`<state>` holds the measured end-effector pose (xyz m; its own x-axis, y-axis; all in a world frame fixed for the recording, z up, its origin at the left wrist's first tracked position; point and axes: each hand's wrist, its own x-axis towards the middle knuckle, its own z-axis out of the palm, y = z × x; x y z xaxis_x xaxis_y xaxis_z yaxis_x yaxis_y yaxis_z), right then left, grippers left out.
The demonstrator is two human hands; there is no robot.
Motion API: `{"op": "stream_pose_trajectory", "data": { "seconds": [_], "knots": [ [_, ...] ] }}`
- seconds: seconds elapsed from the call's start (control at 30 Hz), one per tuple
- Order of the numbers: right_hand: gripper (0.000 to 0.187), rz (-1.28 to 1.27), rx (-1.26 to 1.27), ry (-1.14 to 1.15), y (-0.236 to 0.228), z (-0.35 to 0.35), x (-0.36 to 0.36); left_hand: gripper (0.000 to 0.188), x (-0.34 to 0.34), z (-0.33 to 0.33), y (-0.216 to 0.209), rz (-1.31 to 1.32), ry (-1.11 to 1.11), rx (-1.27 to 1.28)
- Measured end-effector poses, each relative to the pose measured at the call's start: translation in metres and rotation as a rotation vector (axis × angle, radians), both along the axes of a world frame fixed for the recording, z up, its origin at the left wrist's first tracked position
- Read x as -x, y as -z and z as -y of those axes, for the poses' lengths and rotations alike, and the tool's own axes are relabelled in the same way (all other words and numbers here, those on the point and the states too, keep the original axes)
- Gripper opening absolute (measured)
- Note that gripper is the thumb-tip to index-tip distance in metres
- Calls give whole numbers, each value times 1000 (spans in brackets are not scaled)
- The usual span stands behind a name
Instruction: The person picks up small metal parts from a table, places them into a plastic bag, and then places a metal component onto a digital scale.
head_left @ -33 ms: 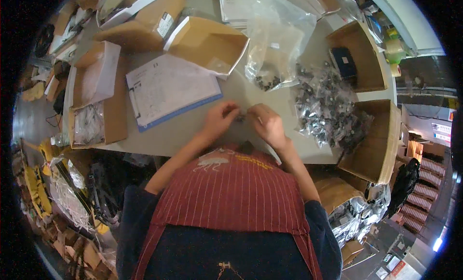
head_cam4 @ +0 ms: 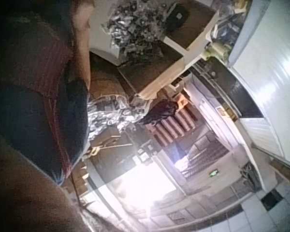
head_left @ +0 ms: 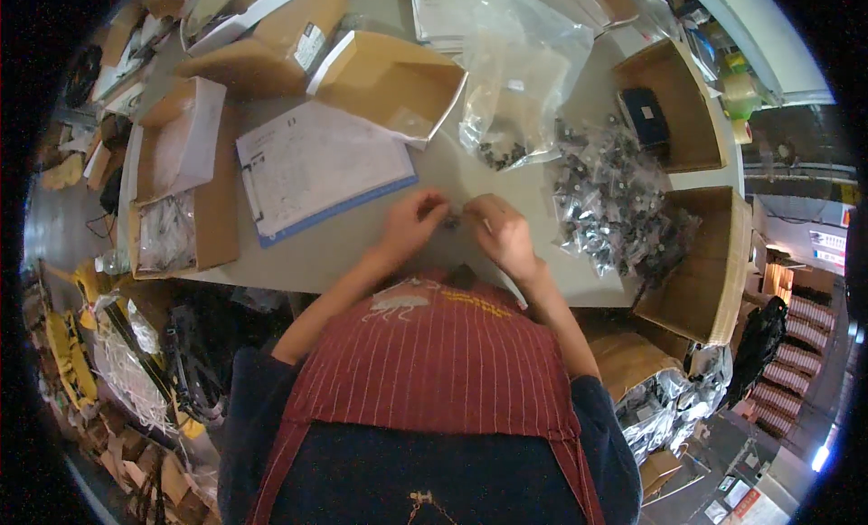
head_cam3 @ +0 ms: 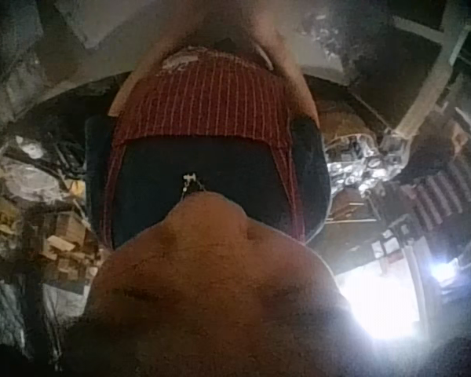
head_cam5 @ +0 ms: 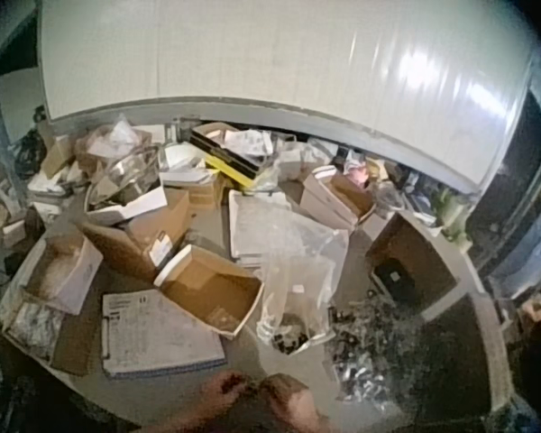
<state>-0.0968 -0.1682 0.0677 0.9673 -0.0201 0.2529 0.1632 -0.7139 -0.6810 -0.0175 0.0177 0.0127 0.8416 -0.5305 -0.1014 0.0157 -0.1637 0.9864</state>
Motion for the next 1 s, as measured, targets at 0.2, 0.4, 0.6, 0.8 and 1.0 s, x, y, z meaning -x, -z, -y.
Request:
{"op": "stream_pose_trajectory", "data": {
  "seconds": [0.2,0.4,0.6,0.8,1.0],
  "knots": [
    [16,-26,-114,103,8,-11,-5,11,-4,5,-20,373,9,-43],
    [17,-96,-178,-31,-2,-7,-10,8,-19,4,-23,521,89,104],
    [13,-115,-326,-34,-25,10,-17,11,-56,19,-80,672,172,-98],
    [2,5,-959,422,-47,44,-6,21,-139,35,-69,508,64,-220],
    [4,224,-801,643,-54,69,-7,37,-201,30,-51,764,242,-1192]
  ]
}}
